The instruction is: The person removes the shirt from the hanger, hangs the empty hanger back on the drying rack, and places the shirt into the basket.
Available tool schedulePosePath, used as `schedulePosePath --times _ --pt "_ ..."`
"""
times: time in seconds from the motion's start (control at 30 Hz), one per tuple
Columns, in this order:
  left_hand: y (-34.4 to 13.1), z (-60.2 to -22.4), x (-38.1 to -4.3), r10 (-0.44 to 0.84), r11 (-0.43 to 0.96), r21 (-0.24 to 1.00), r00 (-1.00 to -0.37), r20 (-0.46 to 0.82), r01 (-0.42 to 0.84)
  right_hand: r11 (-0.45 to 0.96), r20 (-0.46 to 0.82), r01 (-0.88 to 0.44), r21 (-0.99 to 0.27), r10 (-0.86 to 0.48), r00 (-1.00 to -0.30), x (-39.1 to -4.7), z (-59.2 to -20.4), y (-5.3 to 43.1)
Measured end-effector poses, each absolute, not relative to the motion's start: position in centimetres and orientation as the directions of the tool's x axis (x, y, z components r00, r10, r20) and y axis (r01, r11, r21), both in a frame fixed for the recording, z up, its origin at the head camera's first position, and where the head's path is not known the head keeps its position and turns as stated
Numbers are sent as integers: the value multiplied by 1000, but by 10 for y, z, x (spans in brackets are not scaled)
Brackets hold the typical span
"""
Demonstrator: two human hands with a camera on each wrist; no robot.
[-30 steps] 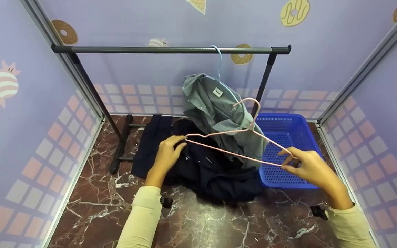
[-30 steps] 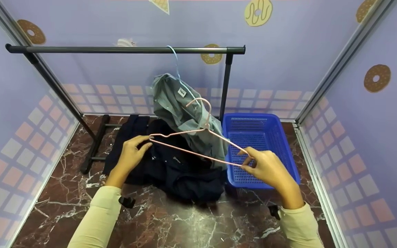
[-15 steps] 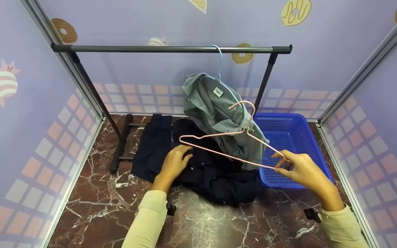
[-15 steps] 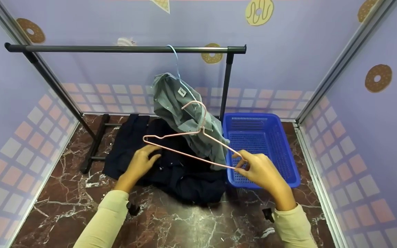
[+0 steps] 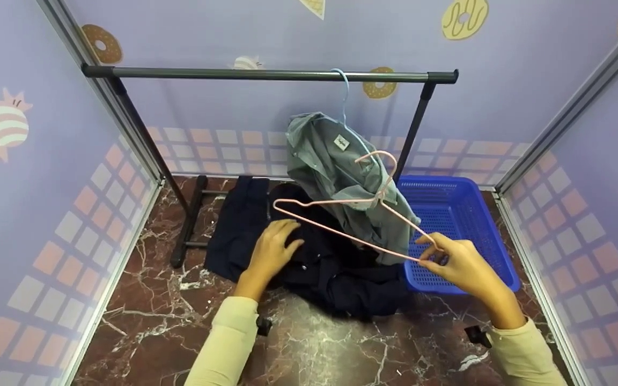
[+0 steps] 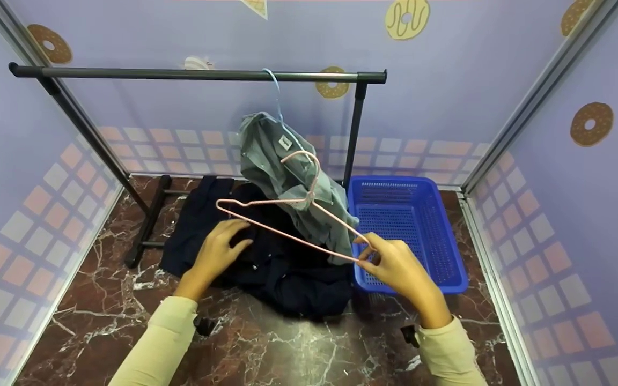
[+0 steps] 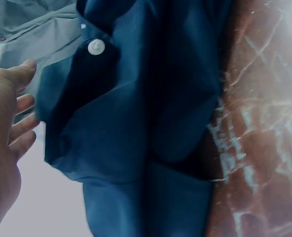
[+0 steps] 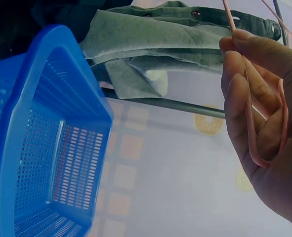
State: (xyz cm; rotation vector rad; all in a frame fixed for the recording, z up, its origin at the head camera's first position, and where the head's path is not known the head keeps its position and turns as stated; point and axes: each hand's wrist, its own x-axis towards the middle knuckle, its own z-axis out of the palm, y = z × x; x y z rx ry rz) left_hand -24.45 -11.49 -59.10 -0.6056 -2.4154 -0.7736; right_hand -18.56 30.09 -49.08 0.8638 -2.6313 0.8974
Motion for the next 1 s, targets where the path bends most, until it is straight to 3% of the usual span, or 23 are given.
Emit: schedulePosePath --times 0.4,1.0 --pt "-152 -543 -250 171 732 412 -732 659 542 607 402 -607 -513 -455 -795 -186 -488 294" --pt "-202 -424 -265 192 797 259 -636 747 546 597 439 -619 -510 -439 -784 -182 -494 290"
